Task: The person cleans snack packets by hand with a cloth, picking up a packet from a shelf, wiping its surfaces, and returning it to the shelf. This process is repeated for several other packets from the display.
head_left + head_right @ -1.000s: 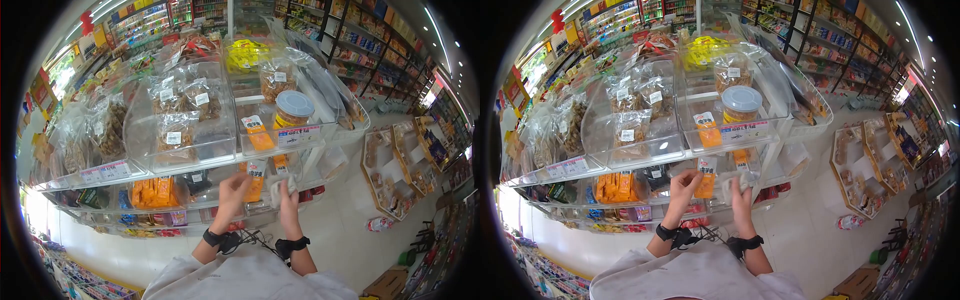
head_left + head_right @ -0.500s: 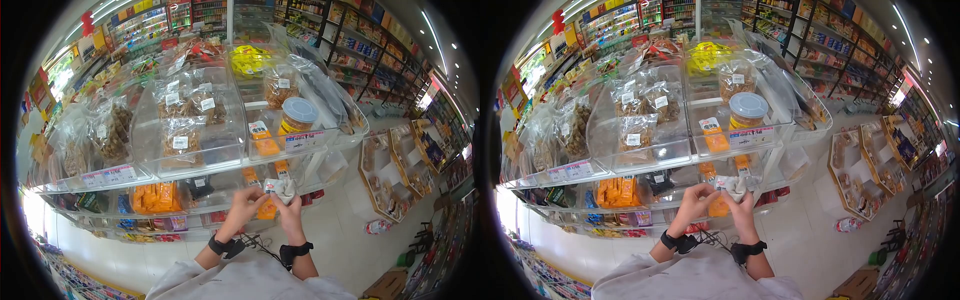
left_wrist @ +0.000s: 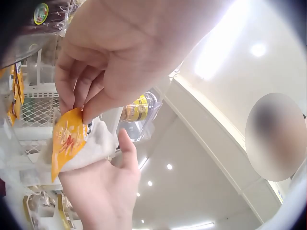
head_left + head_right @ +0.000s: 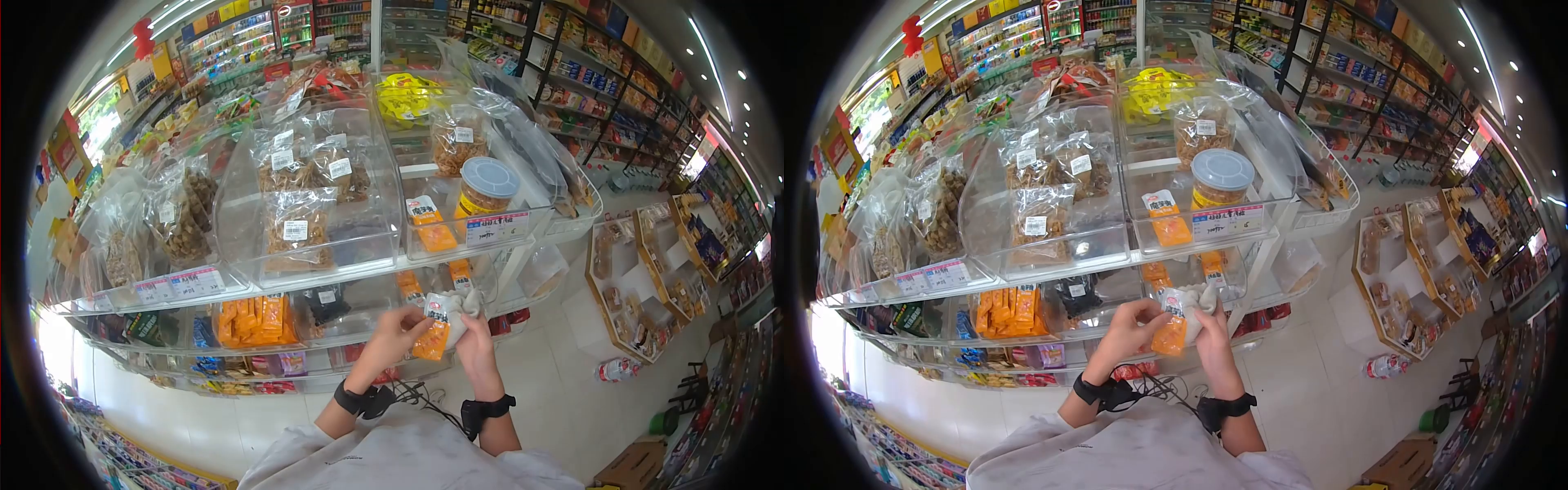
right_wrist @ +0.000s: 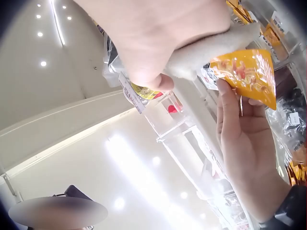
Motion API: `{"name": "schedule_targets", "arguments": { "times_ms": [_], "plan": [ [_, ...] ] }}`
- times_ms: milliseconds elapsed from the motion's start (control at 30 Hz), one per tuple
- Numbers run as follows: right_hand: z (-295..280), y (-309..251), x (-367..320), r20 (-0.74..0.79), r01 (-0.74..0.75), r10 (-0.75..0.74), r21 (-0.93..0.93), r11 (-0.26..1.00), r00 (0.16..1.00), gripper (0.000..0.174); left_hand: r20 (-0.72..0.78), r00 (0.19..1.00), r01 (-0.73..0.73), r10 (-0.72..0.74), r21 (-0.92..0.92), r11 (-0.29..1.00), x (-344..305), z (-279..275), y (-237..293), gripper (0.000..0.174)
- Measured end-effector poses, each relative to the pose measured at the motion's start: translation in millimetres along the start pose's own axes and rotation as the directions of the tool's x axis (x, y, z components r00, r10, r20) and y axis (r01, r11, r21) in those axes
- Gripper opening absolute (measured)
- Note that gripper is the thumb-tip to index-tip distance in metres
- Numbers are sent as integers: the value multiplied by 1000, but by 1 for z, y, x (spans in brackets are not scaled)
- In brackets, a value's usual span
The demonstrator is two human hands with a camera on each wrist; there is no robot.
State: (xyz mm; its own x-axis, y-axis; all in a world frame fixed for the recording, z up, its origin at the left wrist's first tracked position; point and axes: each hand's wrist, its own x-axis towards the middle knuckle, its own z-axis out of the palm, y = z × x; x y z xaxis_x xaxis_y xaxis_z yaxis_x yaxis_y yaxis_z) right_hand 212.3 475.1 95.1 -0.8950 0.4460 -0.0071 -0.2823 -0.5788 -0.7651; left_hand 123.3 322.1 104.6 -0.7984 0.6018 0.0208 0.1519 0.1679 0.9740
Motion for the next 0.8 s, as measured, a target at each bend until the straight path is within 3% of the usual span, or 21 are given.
{"name": "schedule_targets", "arguments": {
  "times_ms": [33, 167, 267, 333, 433, 567, 667, 767, 800],
  "plan": [
    [1, -1, 0, 50, 18, -19, 20, 1000, 999, 48, -62, 995, -71, 72, 15, 997, 2, 3, -5, 26],
    [5, 3, 3, 63, 137, -124, -314, 939, 990, 43, -286, 918, -246, 276, 135, 960, -3, 21, 11, 40],
    [-2, 4, 5, 56, 145, -135, -470, 871, 989, 37, -182, 891, -335, 417, 358, 871, -5, 29, 4, 48],
    [-3, -1, 5, 32, 131, -135, -551, 824, 990, 33, -139, 919, -324, 369, 268, 907, -9, 32, 11, 50],
    [-6, -5, 3, -90, 9, -35, -273, 962, 995, 31, -37, 934, -343, 356, 198, 918, -9, 27, 23, 51],
    [-8, -1, 4, -84, -46, 32, -178, 983, 996, 36, -10, 961, -271, 275, 141, 952, 3, 16, 16, 50],
    [1, 2, 5, -71, 16, -25, -126, 992, 997, 38, -255, 939, -209, 231, 110, 972, 4, 24, 13, 51],
    [4, 4, 4, -34, 82, -88, -146, 986, 995, 40, -263, 851, -340, 454, 383, 859, 6, 31, 4, 47],
    [4, 4, 3, -4, 83, -85, -179, 980, 996, 40, -253, 853, -349, 457, 375, 859, 5, 31, 6, 46]
  ]
}}
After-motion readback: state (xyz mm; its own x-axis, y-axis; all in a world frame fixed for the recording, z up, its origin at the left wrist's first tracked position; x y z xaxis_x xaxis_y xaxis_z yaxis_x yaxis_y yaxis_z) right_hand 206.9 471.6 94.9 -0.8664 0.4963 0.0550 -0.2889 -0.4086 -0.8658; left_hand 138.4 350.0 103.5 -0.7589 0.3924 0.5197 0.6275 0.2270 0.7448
